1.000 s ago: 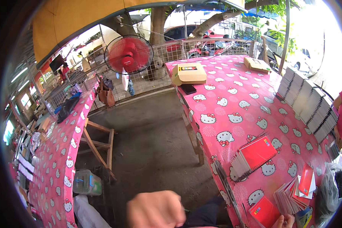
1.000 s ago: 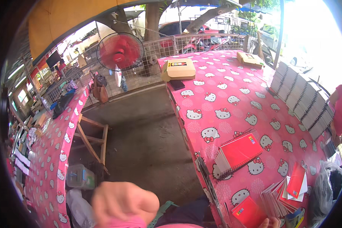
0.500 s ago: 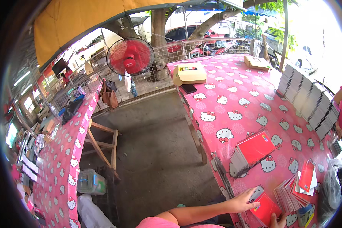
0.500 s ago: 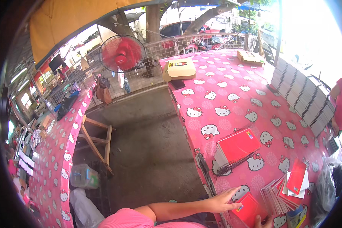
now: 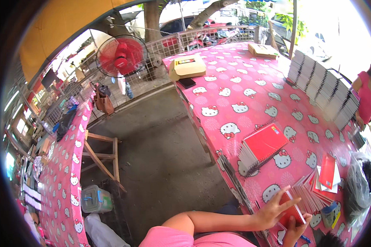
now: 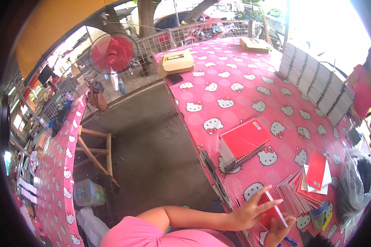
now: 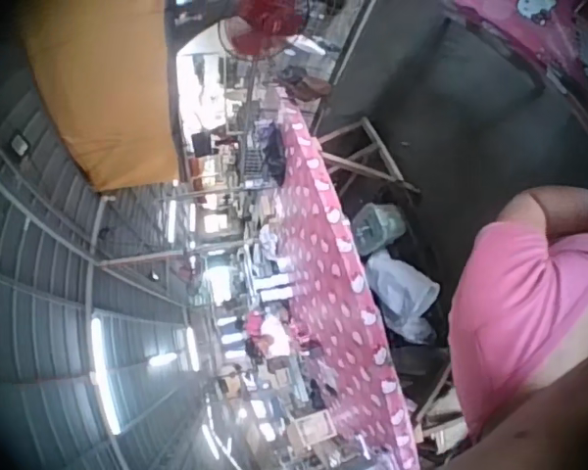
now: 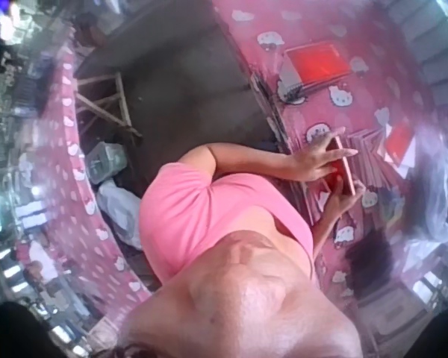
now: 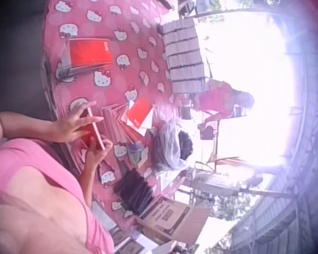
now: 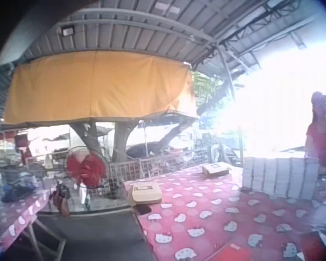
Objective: The person threads plastic spiral coils through the pre-punched holes of small red booklets and uses a blue tool to trim the ends.
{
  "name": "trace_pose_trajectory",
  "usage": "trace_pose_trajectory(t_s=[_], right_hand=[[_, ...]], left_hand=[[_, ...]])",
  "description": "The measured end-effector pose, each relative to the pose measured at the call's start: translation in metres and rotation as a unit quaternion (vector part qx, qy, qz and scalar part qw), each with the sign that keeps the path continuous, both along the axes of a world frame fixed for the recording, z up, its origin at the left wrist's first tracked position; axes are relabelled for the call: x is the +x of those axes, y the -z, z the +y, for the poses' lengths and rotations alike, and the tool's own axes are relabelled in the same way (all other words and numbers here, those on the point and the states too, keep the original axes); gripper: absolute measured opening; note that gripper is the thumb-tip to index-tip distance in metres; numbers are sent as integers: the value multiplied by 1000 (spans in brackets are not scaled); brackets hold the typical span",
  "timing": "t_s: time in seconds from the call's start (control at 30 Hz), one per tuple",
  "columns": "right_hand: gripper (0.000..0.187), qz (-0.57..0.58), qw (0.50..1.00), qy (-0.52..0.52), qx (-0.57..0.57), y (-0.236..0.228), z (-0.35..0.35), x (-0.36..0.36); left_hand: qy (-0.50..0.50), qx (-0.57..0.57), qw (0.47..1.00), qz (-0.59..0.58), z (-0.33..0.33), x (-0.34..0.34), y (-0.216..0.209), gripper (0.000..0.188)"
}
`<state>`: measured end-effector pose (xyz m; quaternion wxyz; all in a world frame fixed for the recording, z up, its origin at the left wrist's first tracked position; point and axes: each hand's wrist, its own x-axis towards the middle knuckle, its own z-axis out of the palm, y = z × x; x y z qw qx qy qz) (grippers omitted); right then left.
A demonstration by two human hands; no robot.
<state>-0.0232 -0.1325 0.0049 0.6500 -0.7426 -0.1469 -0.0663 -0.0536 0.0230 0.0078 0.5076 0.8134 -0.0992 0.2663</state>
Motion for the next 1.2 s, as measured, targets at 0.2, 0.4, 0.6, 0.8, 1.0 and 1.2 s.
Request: trace_pose_trajectory(t_s=[0.2, 0.4, 0.6, 0.8, 1.0, 1.2], right_hand=[[29, -90, 969, 4, -229, -31, -25, -11], [47, -76, 708, 462, -528, -39, -312, 48], [33, 92, 630, 454, -623, -38, -337, 56], [27, 33, 638, 491, -593, -62, -324, 55], [17, -100, 706, 407, -571, -60, -282, 64], [18, 81, 660, 438, -605, -60, -272, 59]], left_hand=[[49, 210, 977, -1, -2, 13, -30, 27], [22, 169, 983, -61, 9, 16, -49, 15], [29, 176, 984, -21, 3, 22, -50, 19], [20, 163, 986, 0, 0, 20, -68, 20], [14, 150, 987, -58, -10, 33, -56, 17], [43, 134, 989, -52, -9, 26, -51, 14]])
